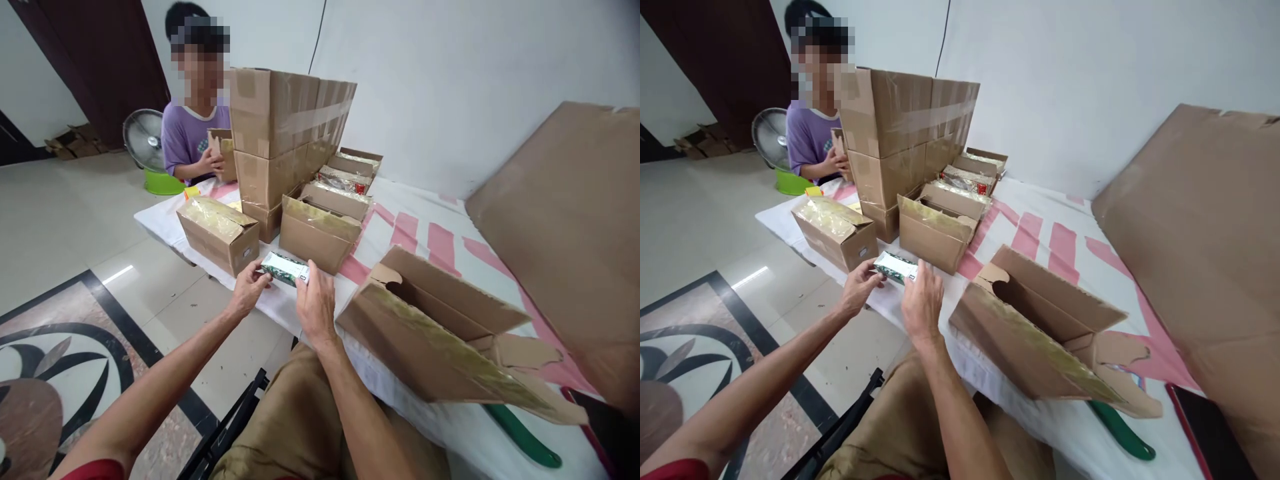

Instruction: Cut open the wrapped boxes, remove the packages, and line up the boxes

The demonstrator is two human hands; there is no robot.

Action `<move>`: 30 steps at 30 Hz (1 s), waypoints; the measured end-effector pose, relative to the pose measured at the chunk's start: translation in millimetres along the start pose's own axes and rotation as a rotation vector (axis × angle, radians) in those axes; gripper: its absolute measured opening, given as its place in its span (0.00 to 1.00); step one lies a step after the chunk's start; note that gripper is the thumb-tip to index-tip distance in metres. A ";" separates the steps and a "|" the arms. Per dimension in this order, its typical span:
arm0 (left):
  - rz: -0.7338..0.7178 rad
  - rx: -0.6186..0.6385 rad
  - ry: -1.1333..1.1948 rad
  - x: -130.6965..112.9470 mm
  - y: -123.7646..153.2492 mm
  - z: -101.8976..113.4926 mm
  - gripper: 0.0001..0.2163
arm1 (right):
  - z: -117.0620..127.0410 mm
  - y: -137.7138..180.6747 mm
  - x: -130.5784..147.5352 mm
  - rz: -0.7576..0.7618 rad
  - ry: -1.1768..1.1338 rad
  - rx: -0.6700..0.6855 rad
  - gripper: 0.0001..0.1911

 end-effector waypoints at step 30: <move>-0.153 0.009 -0.417 15.8 -20.9 -51.6 0.27 | 1.1 88.0 -46.5 0.162 -0.159 0.183 0.18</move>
Point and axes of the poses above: each hand's wrist, its own y-axis away from the middle knuckle, its own z-axis out of the back of the hand, x = y × z, the point moved 10 cm from there along -y, towards the middle knuckle, and after that the axes turned 8 degrees about -z, right-handed, at the moved point
